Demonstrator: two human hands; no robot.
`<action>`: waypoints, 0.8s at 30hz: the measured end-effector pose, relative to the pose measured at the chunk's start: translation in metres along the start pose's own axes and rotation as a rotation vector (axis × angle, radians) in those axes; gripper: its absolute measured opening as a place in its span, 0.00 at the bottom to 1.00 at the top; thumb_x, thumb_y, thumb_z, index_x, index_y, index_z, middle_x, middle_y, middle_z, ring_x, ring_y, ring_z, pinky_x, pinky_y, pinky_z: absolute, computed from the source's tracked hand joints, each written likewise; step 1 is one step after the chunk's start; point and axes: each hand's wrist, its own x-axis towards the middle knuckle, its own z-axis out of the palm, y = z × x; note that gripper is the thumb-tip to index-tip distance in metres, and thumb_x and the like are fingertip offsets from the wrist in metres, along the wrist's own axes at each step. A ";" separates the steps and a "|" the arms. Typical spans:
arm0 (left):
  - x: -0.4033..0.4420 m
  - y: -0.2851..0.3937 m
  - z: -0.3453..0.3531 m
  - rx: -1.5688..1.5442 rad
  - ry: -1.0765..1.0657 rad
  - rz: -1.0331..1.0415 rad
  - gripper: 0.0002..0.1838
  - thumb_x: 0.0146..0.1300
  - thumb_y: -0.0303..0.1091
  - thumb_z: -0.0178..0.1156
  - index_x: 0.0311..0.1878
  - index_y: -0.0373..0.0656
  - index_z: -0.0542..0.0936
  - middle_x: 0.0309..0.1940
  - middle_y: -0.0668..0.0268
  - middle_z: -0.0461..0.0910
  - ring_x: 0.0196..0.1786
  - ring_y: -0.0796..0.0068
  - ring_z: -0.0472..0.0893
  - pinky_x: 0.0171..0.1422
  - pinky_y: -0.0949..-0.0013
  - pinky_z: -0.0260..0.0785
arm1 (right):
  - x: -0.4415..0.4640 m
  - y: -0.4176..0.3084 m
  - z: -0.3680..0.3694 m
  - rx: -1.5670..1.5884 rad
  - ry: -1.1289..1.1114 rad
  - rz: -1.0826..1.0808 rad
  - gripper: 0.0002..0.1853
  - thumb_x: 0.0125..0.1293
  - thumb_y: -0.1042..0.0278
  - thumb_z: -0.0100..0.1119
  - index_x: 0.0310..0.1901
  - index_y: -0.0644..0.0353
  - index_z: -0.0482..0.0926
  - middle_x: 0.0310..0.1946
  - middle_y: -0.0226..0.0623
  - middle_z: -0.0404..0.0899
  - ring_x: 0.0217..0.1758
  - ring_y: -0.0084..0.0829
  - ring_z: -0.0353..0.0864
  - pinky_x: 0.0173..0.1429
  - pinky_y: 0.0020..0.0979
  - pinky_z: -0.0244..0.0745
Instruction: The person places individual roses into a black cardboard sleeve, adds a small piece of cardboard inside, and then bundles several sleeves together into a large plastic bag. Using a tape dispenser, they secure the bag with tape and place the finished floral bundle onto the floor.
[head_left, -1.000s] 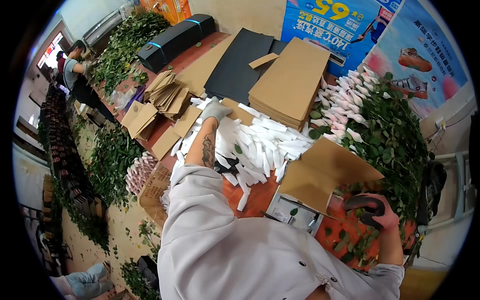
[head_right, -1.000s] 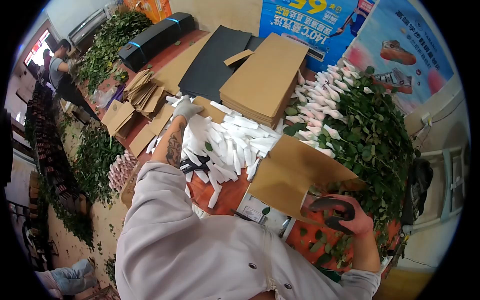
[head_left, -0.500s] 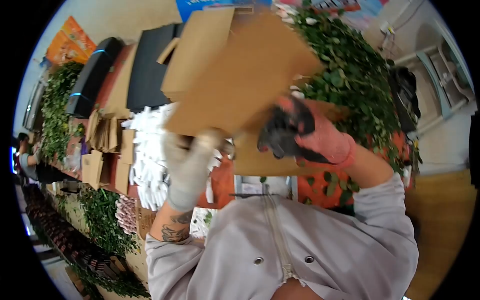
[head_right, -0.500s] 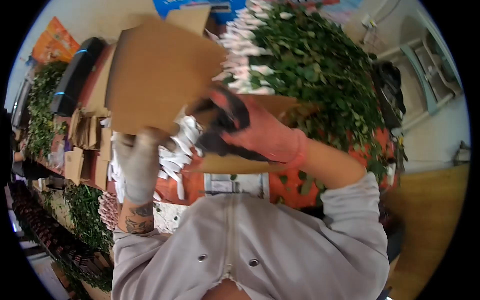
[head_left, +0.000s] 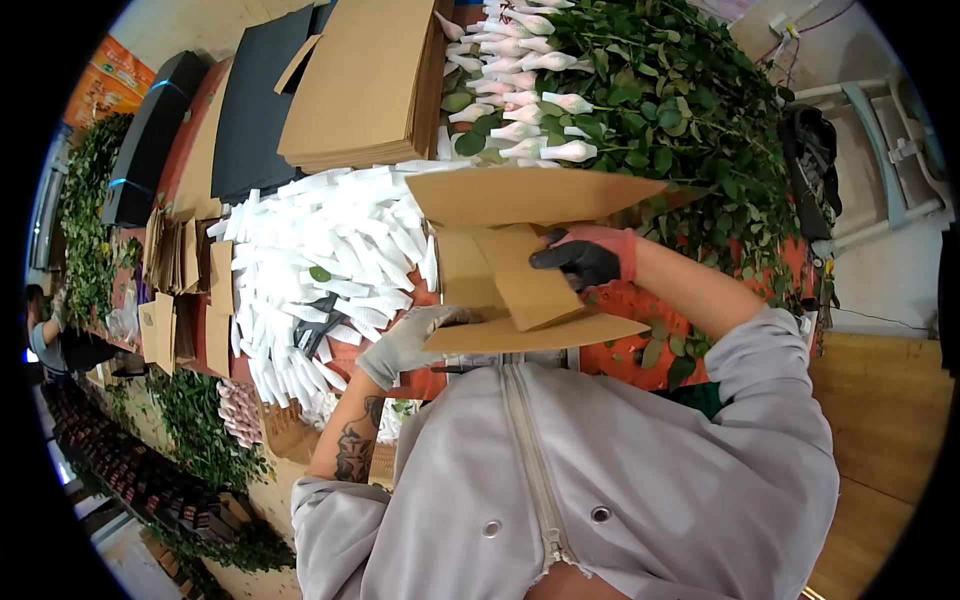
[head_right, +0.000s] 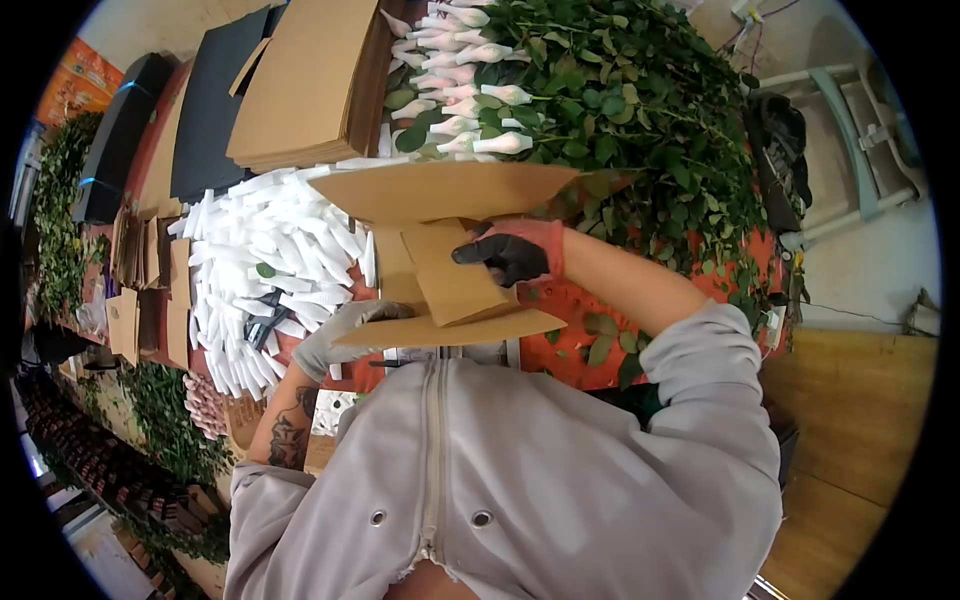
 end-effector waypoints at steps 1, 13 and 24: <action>0.000 -0.003 0.001 0.007 -0.076 -0.019 0.25 0.54 0.42 0.63 0.51 0.34 0.75 0.48 0.57 0.78 0.52 0.67 0.77 0.57 0.67 0.67 | 0.008 -0.018 0.006 0.314 -0.011 0.273 0.15 0.64 0.55 0.56 0.37 0.60 0.77 0.22 0.26 0.71 0.19 0.16 0.69 0.25 0.23 0.65; -0.021 0.005 0.028 0.454 0.119 -0.131 0.18 0.58 0.40 0.55 0.49 0.43 0.78 0.44 0.58 0.80 0.47 0.61 0.80 0.49 0.64 0.71 | 0.069 0.016 0.068 0.124 0.440 0.660 0.17 0.59 0.56 0.53 0.34 0.66 0.77 0.20 0.39 0.80 0.19 0.31 0.81 0.18 0.32 0.74; -0.020 0.027 -0.030 0.187 -0.139 -0.475 0.15 0.55 0.30 0.56 0.47 0.42 0.79 0.43 0.59 0.81 0.47 0.61 0.79 0.52 0.65 0.70 | 0.071 -0.023 0.052 0.116 0.322 0.793 0.19 0.61 0.55 0.52 0.32 0.68 0.76 0.19 0.37 0.79 0.15 0.30 0.77 0.22 0.31 0.75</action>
